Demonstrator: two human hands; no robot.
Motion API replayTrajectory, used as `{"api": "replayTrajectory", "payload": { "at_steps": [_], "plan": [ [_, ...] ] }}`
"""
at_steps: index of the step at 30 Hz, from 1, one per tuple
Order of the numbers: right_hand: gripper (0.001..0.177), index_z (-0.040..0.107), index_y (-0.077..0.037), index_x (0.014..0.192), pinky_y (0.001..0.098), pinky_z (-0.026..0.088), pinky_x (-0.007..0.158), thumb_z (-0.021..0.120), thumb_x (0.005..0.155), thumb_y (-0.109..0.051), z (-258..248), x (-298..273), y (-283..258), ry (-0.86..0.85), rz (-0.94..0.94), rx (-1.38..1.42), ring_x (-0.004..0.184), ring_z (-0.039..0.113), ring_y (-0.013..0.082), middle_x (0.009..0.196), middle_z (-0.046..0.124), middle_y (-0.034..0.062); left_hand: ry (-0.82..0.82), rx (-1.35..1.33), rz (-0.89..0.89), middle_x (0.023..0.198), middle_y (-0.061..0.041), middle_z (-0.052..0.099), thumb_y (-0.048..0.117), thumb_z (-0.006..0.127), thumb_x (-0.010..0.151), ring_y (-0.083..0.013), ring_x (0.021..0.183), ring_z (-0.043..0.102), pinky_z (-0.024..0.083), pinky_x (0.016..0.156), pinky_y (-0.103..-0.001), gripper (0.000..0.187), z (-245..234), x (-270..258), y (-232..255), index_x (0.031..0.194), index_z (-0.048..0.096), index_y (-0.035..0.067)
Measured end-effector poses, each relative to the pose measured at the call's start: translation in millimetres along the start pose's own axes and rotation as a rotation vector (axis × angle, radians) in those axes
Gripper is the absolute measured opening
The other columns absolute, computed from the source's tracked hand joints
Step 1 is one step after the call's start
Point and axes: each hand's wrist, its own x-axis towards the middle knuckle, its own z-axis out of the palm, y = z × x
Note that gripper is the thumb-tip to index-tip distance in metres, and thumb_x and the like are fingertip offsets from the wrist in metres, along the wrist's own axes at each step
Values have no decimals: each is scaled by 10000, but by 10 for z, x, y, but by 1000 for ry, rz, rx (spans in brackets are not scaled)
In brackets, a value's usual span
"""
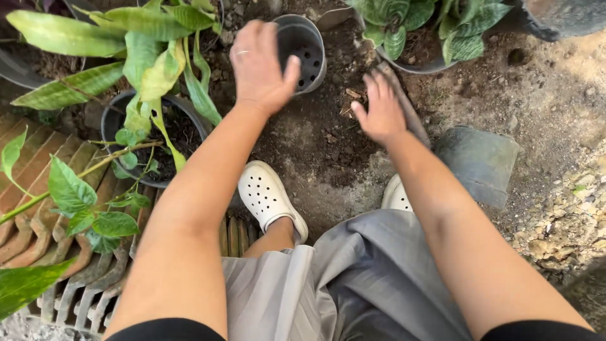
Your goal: Repotting small plants into plastic pots and organizing them in a garden setting.
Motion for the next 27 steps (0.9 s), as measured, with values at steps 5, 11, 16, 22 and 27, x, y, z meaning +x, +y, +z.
{"api": "replayTrajectory", "payload": {
  "at_steps": [5,11,16,22,27],
  "plan": [
    [732,241,-192,1592,511,212,1236,607,1013,-453,137,326,-62,-122,25,-98,1510,217,372,1669,194,119,-178,67,559,1300,-230,561,302,640,870,-417,1254,488,380,1043,-575,445,101,-281,299,1222,573,38],
    [479,541,-254,1481,435,330,1277,599,1025,-389,607,241,191,39,100,223,1540,388,293,1647,412,65,-601,-221,145,1513,-262,415,347,527,1000,-429,1281,535,481,1083,-508,540,1284,-768,73,1409,438,7],
    [502,492,-208,1561,461,307,1262,511,1075,-330,780,-18,489,286,110,260,1523,397,293,1662,431,96,-494,-312,-156,1717,-154,22,521,449,1023,-378,1577,55,108,1237,-562,837,1832,-850,6,1649,79,106],
    [534,506,-183,1502,422,311,1195,584,1012,-383,1087,88,20,506,358,774,1462,391,286,1569,434,129,-487,-924,-439,1740,-112,-120,567,302,1071,-302,1612,-111,44,1280,-463,778,2744,-704,-173,1663,-19,178],
    [460,624,-108,1417,393,403,1153,594,1038,-367,1174,258,-57,479,430,1308,1340,524,249,1435,557,89,-465,-1215,-632,1701,-124,89,537,288,1075,-319,1568,100,159,1242,-463,672,2423,-699,196,1615,108,181]
  ]
}}
